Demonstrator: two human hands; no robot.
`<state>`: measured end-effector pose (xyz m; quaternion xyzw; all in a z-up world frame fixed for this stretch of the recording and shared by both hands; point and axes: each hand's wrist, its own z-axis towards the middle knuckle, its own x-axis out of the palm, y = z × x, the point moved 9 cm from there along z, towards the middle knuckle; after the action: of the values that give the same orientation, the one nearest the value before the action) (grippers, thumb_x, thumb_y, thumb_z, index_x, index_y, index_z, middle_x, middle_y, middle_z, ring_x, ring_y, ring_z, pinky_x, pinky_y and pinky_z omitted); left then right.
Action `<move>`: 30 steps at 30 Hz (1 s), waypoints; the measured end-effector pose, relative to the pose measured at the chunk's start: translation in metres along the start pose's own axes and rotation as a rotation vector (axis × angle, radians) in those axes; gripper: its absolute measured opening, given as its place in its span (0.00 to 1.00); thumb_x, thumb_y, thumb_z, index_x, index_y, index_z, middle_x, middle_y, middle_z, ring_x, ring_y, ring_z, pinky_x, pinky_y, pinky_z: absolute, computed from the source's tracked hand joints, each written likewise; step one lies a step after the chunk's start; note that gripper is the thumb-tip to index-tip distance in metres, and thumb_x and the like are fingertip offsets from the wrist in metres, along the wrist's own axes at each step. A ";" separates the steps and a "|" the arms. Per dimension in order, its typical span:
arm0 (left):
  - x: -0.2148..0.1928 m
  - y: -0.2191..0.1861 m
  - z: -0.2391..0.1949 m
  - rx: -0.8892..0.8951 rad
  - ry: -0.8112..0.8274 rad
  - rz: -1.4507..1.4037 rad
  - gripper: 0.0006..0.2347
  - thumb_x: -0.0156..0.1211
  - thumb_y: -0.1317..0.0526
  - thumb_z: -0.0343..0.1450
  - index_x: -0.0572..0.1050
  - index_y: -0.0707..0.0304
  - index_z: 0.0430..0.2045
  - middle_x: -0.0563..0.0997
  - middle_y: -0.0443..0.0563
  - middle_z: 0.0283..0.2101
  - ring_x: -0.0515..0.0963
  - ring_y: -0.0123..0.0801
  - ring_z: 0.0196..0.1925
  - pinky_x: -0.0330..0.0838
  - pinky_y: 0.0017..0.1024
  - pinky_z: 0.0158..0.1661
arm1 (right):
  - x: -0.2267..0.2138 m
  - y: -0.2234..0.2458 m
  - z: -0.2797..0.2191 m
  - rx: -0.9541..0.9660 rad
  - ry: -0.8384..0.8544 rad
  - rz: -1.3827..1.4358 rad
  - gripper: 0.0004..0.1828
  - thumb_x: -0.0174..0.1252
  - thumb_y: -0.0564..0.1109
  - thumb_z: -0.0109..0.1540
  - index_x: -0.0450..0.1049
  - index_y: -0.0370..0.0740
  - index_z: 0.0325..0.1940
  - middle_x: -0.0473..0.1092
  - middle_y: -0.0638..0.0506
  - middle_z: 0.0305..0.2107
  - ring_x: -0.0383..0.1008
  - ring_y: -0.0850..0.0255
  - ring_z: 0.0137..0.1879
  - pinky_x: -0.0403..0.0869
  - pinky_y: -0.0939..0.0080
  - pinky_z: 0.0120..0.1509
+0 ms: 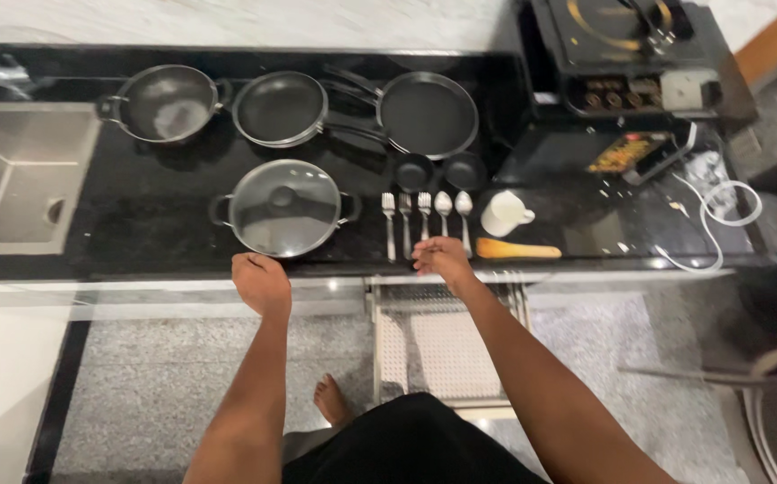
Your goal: The person organizes kitchenware by taking various pans, pots, and a lid out of a drawer and arranging them on the countertop. They handle the items one by one, placing them in a neat row next to the sink and an induction cooktop.
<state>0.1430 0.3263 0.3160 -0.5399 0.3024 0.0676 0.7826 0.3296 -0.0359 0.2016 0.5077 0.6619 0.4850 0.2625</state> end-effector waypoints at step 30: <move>0.092 0.220 -0.392 -0.503 1.296 0.780 0.17 0.56 0.54 0.65 0.86 0.70 0.31 0.86 0.60 0.32 0.84 0.41 0.32 0.74 0.44 0.49 | -0.272 -0.308 -0.297 0.770 -0.845 0.070 0.09 0.54 0.36 0.63 0.73 0.22 0.37 0.75 0.36 0.28 0.77 0.49 0.28 0.80 0.52 0.30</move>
<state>-0.0346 0.0481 -0.0026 -0.4875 0.8402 0.0754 0.2253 0.0463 -0.4036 -0.0014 0.7380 0.6114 -0.0278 0.2842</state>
